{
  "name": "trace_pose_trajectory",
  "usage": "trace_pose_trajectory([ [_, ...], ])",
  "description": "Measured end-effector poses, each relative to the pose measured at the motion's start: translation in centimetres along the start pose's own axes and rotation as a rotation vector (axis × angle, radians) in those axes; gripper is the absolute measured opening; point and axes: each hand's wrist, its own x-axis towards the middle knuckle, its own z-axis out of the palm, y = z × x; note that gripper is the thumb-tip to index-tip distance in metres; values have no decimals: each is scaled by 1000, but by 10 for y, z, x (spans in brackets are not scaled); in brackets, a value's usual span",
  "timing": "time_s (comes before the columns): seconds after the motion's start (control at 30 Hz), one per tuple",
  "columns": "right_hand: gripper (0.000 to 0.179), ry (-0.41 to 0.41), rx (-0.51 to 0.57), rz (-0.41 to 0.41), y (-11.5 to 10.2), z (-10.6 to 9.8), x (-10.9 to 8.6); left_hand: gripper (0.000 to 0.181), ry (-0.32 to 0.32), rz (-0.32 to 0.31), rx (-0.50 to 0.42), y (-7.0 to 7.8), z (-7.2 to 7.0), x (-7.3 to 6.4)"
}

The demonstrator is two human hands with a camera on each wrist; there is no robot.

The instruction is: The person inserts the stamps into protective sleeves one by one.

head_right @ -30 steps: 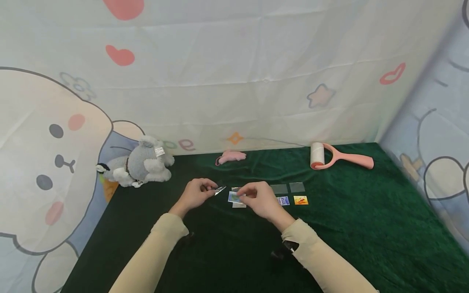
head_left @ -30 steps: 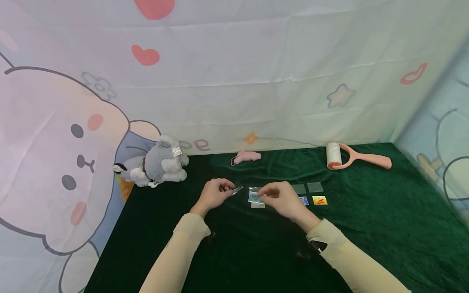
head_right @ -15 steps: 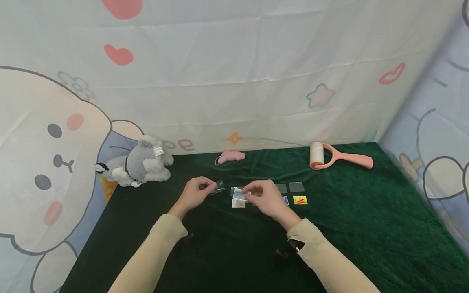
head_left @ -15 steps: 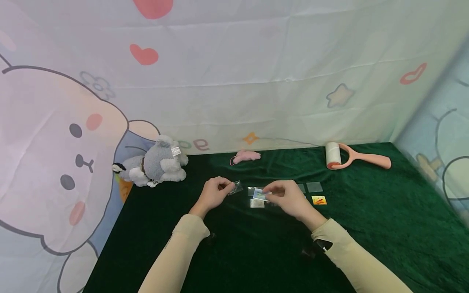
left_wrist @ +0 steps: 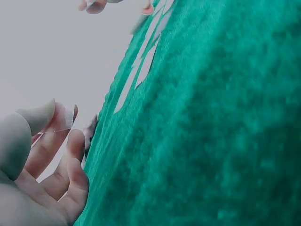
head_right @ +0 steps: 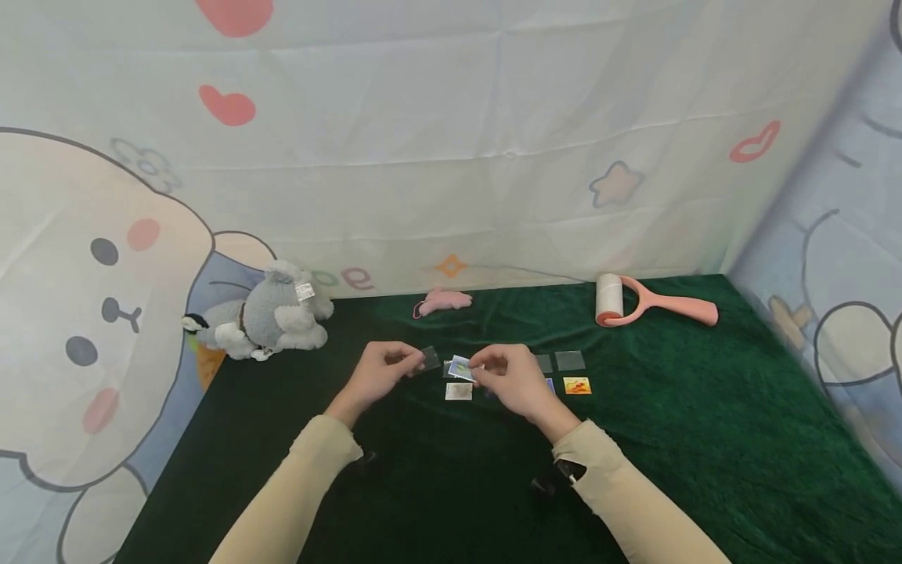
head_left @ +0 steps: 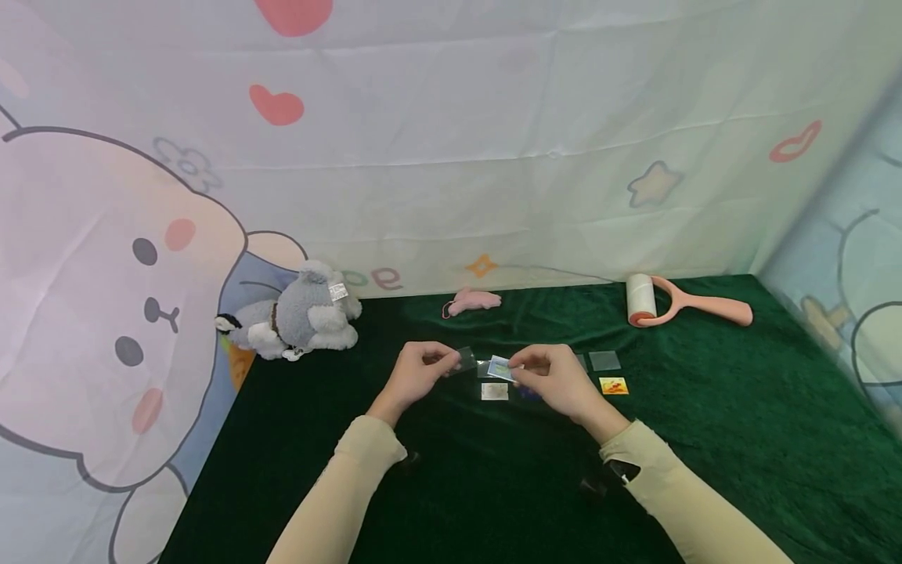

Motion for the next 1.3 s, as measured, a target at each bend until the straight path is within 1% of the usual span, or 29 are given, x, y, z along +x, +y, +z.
trace_pose_trajectory([
  [0.1, 15, 7, 6, -1, 1, 0, 1, 13, -14, -8, -23, 2, 1, -1],
  [0.33, 16, 55, -100, -47, 1, 0, 3, 14, -37, -13, -64, 9, 4, -4],
  [0.43, 16, 71, -125, -73, 1, 0, 4, 17, -40, -19, -65, 13, 6, -6],
  [0.53, 16, 84, -136, -91, 1, 1, 4, 16, -45, -34, -69, 16, 8, -7],
  [0.73, 15, 112, -156, -108, 0, 2, 4, 15, -91, -57, -87, 17, 9, -6],
  [0.83, 15, 111, -169, -107, 0, 3, 4, 14, -91, -50, -87, 17, 10, -6],
  [1.1, 16, 106, -209, -111, 0, 5, 5, 14, -85, -7, -102, 16, 12, -7],
  [1.3, 17, 93, -229, -126, 1, 6, 5, 11, -84, -11, -99, 18, 12, -7],
])
